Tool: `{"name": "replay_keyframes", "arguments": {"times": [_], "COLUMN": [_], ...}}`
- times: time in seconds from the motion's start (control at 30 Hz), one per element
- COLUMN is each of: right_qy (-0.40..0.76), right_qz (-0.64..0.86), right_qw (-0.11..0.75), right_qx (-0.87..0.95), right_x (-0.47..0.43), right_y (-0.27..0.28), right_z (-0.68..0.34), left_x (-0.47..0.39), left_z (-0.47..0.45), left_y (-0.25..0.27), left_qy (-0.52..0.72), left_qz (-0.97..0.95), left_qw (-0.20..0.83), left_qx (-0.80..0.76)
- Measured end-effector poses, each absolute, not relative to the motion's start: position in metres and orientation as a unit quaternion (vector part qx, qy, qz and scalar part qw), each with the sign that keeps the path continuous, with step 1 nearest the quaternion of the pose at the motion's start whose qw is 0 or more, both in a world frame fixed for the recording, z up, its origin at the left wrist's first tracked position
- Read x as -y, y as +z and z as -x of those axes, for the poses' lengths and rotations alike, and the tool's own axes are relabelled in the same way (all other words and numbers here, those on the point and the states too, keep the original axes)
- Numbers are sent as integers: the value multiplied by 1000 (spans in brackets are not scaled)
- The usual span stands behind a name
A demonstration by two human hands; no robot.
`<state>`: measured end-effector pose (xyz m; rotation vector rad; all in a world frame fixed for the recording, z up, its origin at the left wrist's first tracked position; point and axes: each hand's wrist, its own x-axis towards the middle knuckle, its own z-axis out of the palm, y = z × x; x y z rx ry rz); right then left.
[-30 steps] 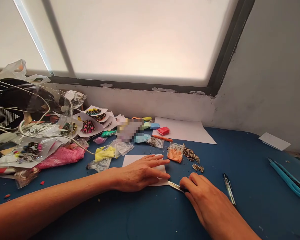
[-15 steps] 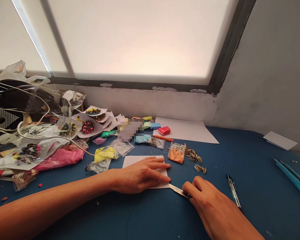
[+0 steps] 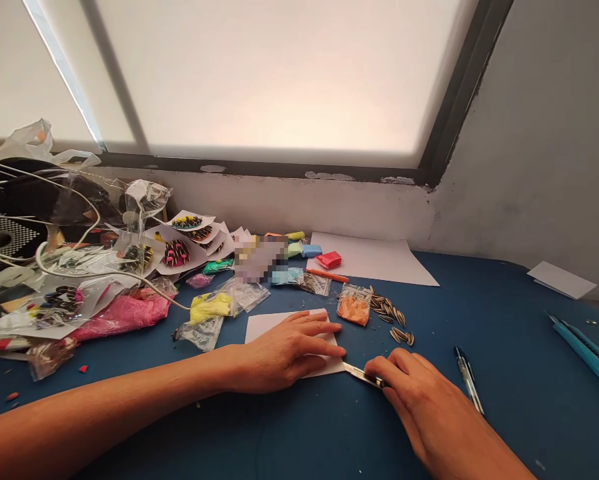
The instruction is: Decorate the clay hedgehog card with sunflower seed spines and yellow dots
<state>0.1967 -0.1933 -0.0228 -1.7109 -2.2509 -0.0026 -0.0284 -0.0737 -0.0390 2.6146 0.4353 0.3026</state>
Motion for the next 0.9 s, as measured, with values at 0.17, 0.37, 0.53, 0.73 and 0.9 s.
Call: {"name": "replay_keyframes", "arguments": {"times": [0.17,0.37,0.53,0.73,0.9], "right_qy": [2,11,-6,8,59], "right_qz": [574,564,565,586,626], "right_qw": [178,193,200,193,140], "right_qx": [799,803,800,787,765], "right_x": [193,192,190,189,194], "right_y": [-19,-13,-16,-24,-21], "right_z": [-198,-197,-190,-192,-193], "left_x": [73,73,71,66,66], "left_z": [30,30,30,30,29], "left_y": [-31,-34,-40,-41,-48], "left_qy": [86,110,134,120,138], "left_qz": [-958,-963,-966,-970,-971], "left_qw": [225,201,168,141,133], "left_qx": [-154,-141,-142,-160,-143]}}
